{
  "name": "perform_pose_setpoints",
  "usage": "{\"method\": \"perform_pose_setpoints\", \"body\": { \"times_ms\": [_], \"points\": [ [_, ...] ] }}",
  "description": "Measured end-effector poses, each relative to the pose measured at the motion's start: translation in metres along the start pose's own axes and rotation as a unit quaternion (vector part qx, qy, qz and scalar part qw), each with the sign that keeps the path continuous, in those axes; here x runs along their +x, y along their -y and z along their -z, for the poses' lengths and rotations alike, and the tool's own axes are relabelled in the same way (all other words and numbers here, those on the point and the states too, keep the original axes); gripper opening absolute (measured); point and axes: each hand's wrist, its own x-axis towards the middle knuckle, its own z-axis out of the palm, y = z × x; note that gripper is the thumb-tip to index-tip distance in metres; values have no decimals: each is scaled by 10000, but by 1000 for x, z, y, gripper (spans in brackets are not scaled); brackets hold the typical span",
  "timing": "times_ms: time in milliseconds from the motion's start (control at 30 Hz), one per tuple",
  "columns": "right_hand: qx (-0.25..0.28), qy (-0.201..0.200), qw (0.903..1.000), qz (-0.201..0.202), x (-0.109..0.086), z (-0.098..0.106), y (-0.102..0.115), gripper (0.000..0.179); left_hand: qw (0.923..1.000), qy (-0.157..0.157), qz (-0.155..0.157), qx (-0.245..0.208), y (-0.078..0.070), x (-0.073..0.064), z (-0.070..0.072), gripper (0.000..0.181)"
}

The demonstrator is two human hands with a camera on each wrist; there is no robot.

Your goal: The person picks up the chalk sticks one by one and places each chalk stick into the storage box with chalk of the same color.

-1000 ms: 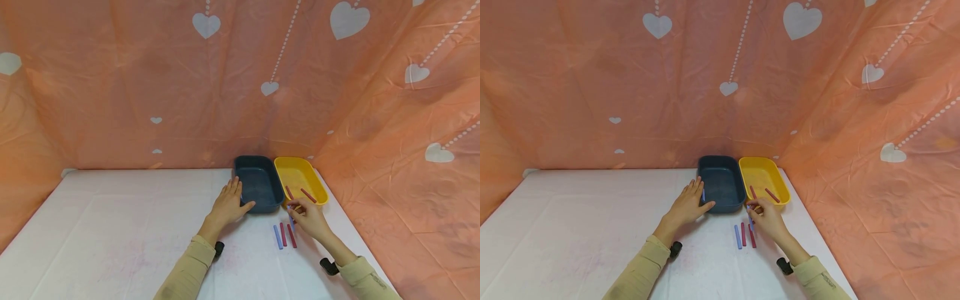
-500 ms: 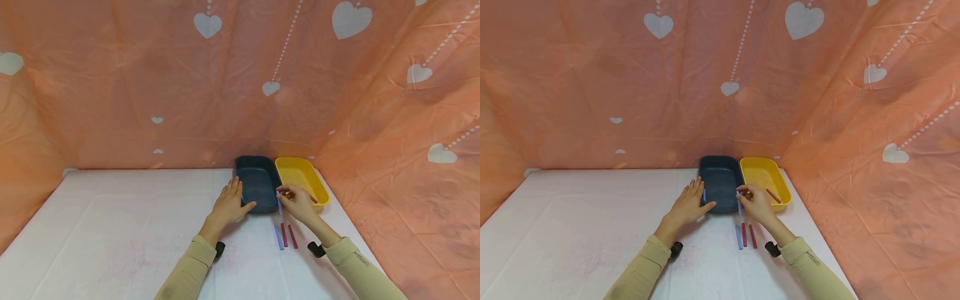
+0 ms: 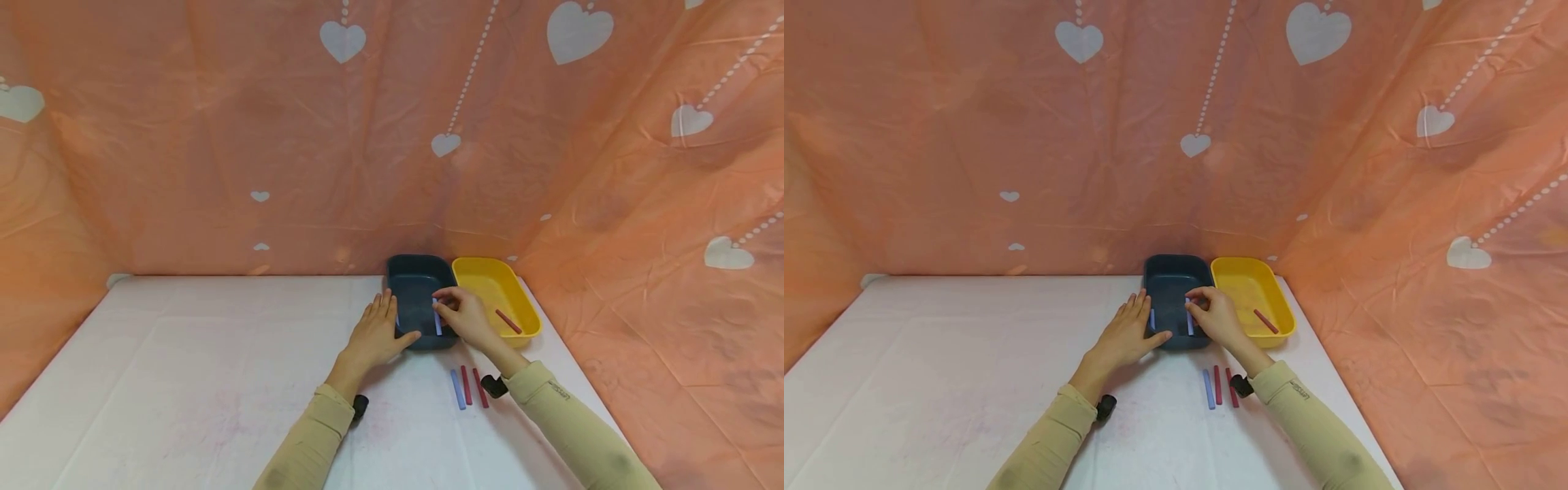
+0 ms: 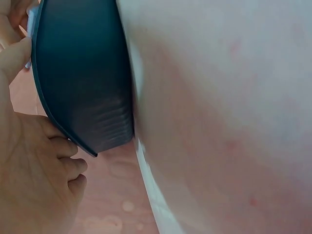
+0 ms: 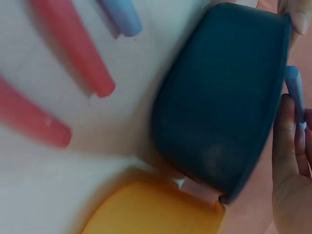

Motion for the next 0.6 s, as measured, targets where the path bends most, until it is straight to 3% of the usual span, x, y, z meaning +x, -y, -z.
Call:
{"method": "perform_pose_setpoints", "body": {
  "times_ms": [333, 600],
  "points": [
    [-3, 107, 9996, -275, 19, -22, -6, 18, 10000, -43, -31, -23, 1, 1, 0, 99],
    [44, 555, 9973, -474, 29, -34, -13, 20, 10000, -20, -23, -33, 1, 0, 0, 99]
  ]
}}
